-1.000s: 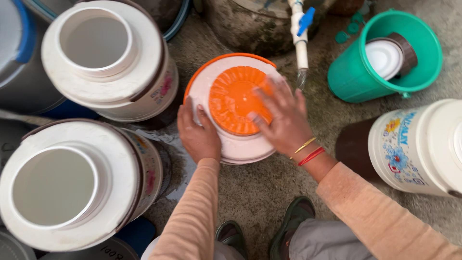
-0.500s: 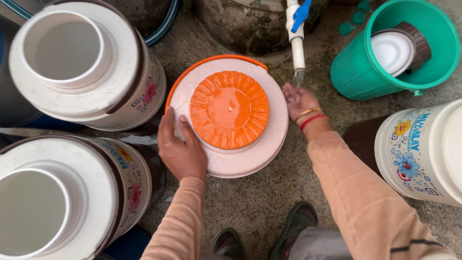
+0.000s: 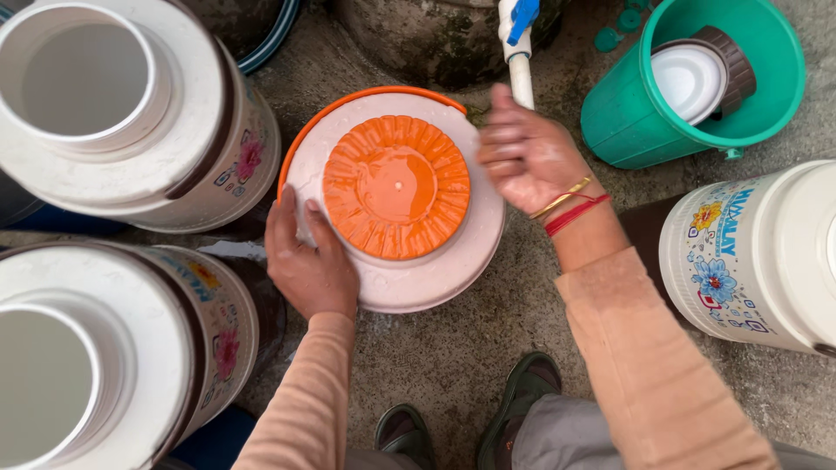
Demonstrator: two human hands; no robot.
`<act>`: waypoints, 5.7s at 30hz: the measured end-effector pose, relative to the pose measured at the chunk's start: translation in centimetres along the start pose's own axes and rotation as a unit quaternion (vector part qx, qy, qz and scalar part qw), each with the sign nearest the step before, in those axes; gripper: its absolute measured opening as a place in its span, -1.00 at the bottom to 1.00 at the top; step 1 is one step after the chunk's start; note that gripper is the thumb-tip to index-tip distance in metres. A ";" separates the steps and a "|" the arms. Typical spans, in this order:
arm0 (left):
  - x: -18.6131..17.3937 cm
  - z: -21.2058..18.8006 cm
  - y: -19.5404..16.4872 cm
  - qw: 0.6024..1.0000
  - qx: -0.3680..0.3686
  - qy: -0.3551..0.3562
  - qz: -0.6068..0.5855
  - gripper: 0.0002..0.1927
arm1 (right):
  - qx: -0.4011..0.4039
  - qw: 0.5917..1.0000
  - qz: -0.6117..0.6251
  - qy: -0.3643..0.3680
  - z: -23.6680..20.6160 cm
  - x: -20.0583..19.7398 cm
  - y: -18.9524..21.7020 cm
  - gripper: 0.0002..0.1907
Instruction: The person carries an insulated plastic water cooler to a tap, turns on the tap, and rinses and scrubs the cooler's exterior and lid with their hands under running water. They rotate the cooler to rinse different sides, then rinse the lid and hold a small cup under the tap to fill it with water.
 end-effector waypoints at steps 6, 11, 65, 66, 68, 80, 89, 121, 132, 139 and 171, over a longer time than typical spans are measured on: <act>-0.1 0.3 -0.1 0.999 0.020 -0.025 0.039 -0.61 | 0.006 0.789 -0.610 -0.072 2.3 8.3 -6.3 -0.60; -0.2 0.3 -0.4 0.999 -0.015 -0.013 0.030 -0.61 | -0.195 0.529 -0.817 -0.123 2.5 9.5 -7.5 -0.53; 0.4 0.0 -0.2 0.996 0.069 -0.002 0.056 -0.53 | -0.151 0.534 -0.809 -0.194 2.8 8.8 -4.6 -0.50; 0.3 0.0 -0.5 0.994 0.080 -0.001 0.070 -0.51 | -0.133 0.495 -0.831 -0.217 2.8 9.4 -5.3 -0.32; 0.3 0.0 -0.4 0.998 0.016 0.038 0.040 -0.50 | -0.100 0.411 -0.868 -0.261 2.5 10.0 -6.7 0.10; -0.2 -9.1 -9.4 0.984 0.062 0.169 -0.013 -0.28 | 0.053 0.377 -0.874 -0.300 -6.9 1.4 -0.6 0.39; 5.1 -13.2 -10.0 0.936 0.073 0.331 -0.096 -0.45 | -0.124 0.689 -0.577 -0.420 -17.0 -3.7 6.5 0.11; 10.4 -9.8 -4.4 0.873 -0.020 0.477 0.102 -0.11 | -0.093 0.709 -0.259 -0.649 -25.0 -15.2 9.8 -0.56; 13.2 -6.6 2.8 0.918 -0.044 0.386 0.084 -0.03 | -0.203 0.769 -0.380 -0.472 -24.1 -15.2 11.1 -0.63; 12.5 -6.4 4.9 0.887 -0.236 0.396 -0.031 -0.21 | -0.221 0.777 -0.414 -0.418 -22.5 -15.4 10.7 -0.57; 9.3 -3.6 3.6 0.922 -0.067 0.336 0.182 0.48 | -0.210 0.787 -0.403 -0.416 -13.8 -20.8 7.3 -0.33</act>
Point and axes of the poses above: each hand's wrist, its own z-axis towards the middle knuckle, its own x-axis out of the palm, y = z × x, the point moved 4 cm from there along z, towards the middle knuckle, and after that the axes turned 2 degrees about z, right-handed, at the moved point
